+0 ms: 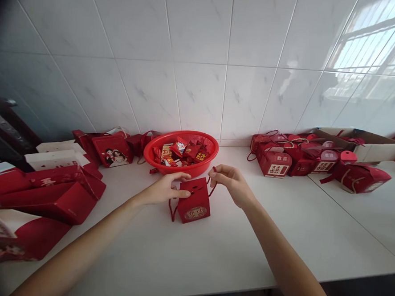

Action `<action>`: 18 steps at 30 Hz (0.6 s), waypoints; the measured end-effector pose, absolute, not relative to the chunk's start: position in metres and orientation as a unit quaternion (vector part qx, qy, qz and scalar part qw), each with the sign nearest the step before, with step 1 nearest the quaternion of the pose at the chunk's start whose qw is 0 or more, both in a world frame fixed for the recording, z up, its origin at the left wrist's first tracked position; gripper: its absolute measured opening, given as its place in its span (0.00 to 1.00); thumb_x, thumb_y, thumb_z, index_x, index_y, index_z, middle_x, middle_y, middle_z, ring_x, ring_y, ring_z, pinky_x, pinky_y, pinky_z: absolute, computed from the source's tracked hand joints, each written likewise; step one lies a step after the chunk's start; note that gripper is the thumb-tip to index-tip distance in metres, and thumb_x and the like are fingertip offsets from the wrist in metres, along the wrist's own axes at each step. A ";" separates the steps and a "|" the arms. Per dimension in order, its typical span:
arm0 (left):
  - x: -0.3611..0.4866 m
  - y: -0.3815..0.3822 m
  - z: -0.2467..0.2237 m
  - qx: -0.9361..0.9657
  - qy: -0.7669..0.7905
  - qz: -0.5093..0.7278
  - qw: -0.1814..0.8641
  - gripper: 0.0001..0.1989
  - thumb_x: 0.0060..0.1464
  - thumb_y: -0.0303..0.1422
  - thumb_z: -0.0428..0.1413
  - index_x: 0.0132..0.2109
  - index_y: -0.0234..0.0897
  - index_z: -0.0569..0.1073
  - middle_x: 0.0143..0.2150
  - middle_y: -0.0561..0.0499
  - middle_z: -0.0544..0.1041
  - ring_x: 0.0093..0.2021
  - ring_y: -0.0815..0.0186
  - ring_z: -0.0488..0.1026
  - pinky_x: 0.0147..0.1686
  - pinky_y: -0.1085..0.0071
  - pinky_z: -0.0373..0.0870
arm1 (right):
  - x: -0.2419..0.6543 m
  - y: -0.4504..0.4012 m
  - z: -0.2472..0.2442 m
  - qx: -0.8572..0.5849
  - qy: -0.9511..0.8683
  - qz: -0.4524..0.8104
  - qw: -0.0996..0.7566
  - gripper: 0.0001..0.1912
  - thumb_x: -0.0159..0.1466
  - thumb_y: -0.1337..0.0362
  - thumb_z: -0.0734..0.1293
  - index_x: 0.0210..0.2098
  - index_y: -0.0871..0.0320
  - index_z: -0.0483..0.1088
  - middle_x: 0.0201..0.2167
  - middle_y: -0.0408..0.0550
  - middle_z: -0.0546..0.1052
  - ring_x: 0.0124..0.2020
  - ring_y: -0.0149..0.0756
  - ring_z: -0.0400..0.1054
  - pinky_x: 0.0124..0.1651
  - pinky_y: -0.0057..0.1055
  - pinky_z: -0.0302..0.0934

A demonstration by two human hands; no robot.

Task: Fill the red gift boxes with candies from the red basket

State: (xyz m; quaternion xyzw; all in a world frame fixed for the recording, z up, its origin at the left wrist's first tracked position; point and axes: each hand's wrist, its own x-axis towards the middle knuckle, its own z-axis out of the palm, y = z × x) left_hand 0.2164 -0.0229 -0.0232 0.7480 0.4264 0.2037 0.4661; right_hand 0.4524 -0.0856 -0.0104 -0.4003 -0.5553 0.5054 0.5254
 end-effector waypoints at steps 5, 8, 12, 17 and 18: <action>0.215 -0.029 0.006 0.674 0.405 0.284 0.549 0.27 0.45 0.33 0.67 0.54 0.38 0.73 0.59 0.42 0.71 0.46 0.61 0.75 0.47 0.59 0.73 | 0.451 -0.086 0.004 -0.442 -0.619 0.454 0.464 0.14 0.57 0.53 0.72 0.32 0.58 0.73 0.25 0.43 0.75 0.29 0.33 0.68 0.41 0.35 0.63; 0.213 -0.035 0.029 0.639 0.348 0.328 0.603 0.20 0.50 0.34 0.64 0.51 0.37 0.74 0.58 0.42 0.72 0.49 0.59 0.75 0.52 0.56 0.72 | 0.450 -0.086 0.011 -0.445 -0.640 0.439 0.446 0.15 0.58 0.52 0.72 0.31 0.58 0.74 0.27 0.44 0.75 0.31 0.34 0.70 0.40 0.34 0.64; 0.224 -0.048 0.056 0.629 0.289 0.329 0.642 0.19 0.58 0.37 0.59 0.55 0.40 0.72 0.63 0.42 0.69 0.59 0.54 0.71 0.56 0.54 0.70 | 0.443 -0.085 0.018 -0.433 -0.665 0.424 0.436 0.16 0.58 0.50 0.71 0.30 0.57 0.73 0.27 0.44 0.75 0.31 0.34 0.70 0.37 0.33 0.65; 0.253 -0.060 0.070 0.686 0.286 0.294 0.601 0.22 0.62 0.39 0.53 0.62 0.41 0.68 0.63 0.42 0.69 0.64 0.53 0.66 0.57 0.55 0.69 | 0.429 -0.082 0.018 -0.446 -0.700 0.341 0.442 0.16 0.60 0.51 0.72 0.28 0.58 0.71 0.24 0.42 0.72 0.26 0.30 0.64 0.29 0.30 0.59; 0.258 -0.060 0.070 0.696 0.285 0.293 0.591 0.23 0.62 0.39 0.54 0.63 0.41 0.68 0.64 0.42 0.68 0.64 0.53 0.65 0.58 0.55 0.68 | 0.427 -0.082 0.017 -0.451 -0.701 0.324 0.448 0.15 0.60 0.52 0.71 0.29 0.58 0.71 0.24 0.42 0.71 0.26 0.30 0.64 0.28 0.30 0.58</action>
